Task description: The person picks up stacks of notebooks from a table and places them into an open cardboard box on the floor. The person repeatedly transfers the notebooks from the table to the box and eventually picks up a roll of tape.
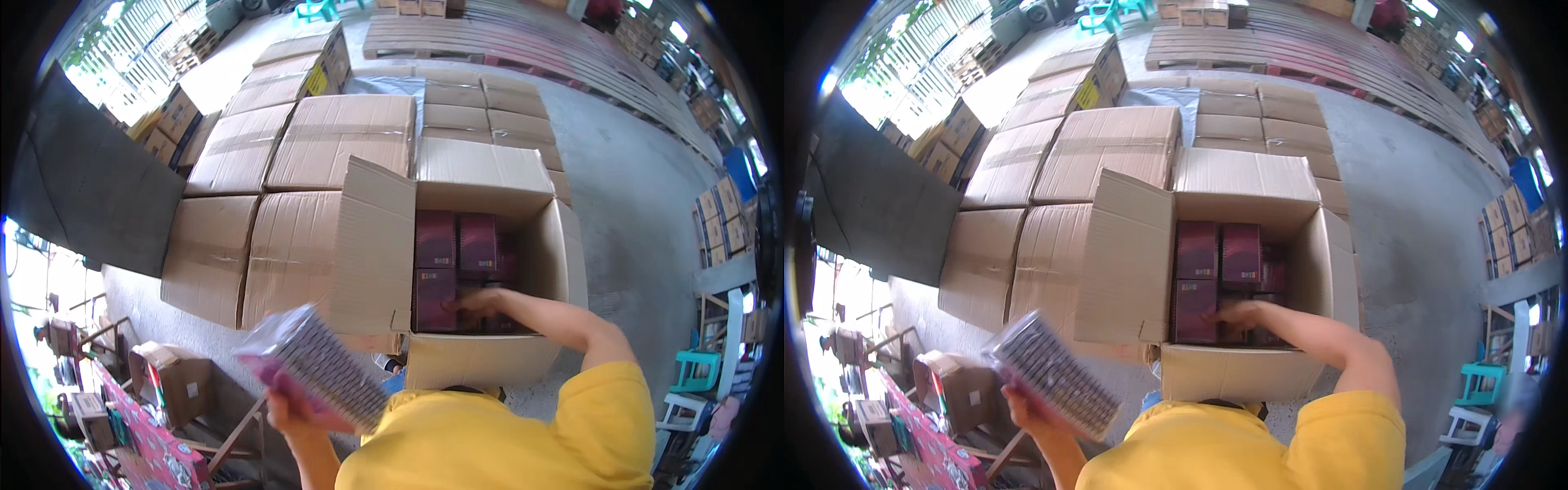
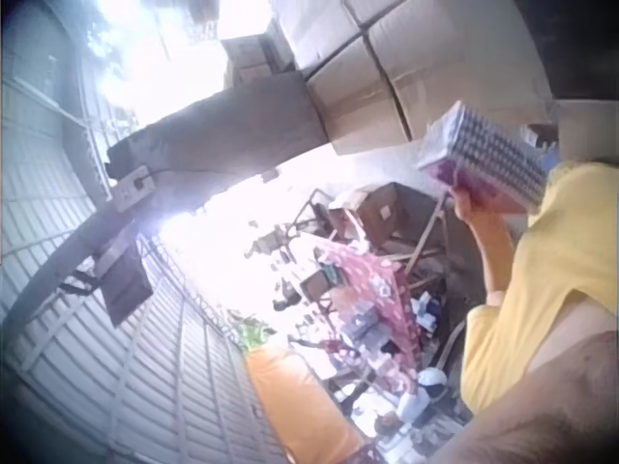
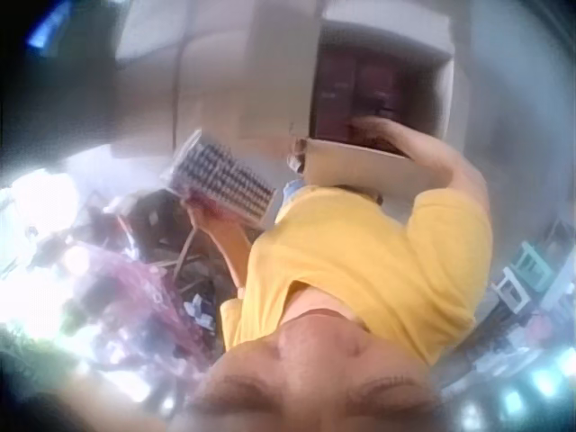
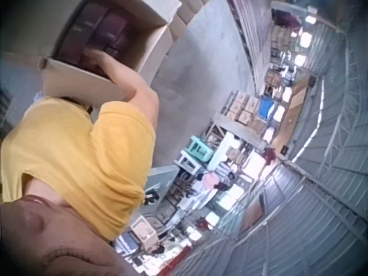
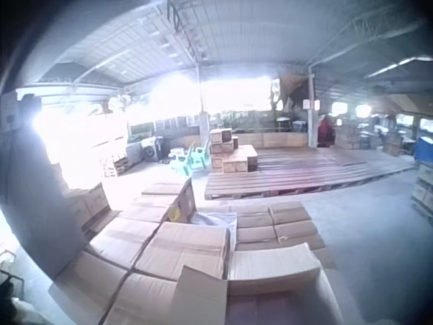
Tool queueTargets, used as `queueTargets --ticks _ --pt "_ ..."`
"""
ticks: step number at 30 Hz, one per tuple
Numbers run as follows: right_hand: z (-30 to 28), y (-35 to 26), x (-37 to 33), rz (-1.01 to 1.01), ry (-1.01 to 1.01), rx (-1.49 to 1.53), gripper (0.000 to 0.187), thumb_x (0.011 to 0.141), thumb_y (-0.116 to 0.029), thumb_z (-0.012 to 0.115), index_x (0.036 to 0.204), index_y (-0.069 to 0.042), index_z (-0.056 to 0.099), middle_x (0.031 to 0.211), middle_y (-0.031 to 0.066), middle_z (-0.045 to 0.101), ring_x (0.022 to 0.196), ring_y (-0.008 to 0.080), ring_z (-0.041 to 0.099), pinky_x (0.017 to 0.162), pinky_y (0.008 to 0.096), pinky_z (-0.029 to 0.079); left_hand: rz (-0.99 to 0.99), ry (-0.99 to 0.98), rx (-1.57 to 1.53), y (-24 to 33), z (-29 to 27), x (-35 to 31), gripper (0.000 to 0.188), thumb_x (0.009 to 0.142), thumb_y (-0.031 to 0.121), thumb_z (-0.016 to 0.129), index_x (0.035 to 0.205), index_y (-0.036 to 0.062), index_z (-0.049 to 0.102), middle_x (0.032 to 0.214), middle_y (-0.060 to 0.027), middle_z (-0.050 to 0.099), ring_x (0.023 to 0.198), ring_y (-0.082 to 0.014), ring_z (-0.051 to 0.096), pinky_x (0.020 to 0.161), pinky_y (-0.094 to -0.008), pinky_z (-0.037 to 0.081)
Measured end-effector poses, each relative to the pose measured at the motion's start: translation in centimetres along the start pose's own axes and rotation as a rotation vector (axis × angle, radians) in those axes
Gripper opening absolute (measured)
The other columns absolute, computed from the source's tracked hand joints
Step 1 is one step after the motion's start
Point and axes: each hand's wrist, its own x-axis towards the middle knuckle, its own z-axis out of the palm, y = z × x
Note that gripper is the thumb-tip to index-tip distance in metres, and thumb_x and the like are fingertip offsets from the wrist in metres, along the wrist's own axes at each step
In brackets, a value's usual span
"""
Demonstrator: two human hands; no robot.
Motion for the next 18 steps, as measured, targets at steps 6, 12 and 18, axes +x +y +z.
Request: queueTargets --ticks 6,12,18 --pt "3.6 -8.9 -19.5 -1.020 0.631 -0.454 0.075 0.083 -0.046 0.071 0.143 -0.010 0.043 0.137 0.0204 0.048 0.116 0.0385 0.055 0.099 0.0473 0.044 -0.213 -0.074 0.373 -6.1 9.4 4.0 0.066 0.093 0.022 0.062 0.146 0.0065 0.026 0.132 -0.0097 0.045 0.118 -0.0183 0.047 0.098 -0.0326 0.042" --pt "5.8 -8.3 -23.4 -0.943 0.993 -1.200 0.087 0.069 -0.030 0.082 0.142 -0.005 0.043 0.144 0.0262 0.041 0.131 0.0421 0.044 0.110 0.0474 0.036 -0.788 -0.385 0.058 -13.4 14.2 6.5 0.073 0.101 0.048 0.042 0.155 0.0152 0.006 0.153 -0.0101 0.027 0.137 -0.0223 0.032 0.110 -0.0409 0.032" --pt "-3.9 -0.9 -15.9 -0.639 1.017 -1.308 0.083 0.071 -0.022 0.077 0.139 0.006 0.038 0.139 0.0318 0.043 0.128 0.0452 0.046 0.108 0.0473 0.038 -0.683 -0.508 0.361 -11.6 13.5 7.5 0.079 0.096 0.057 0.046 0.155 0.0192 0.010 0.157 -0.0118 0.019 0.141 -0.0283 0.026 0.110 -0.0529 0.026"
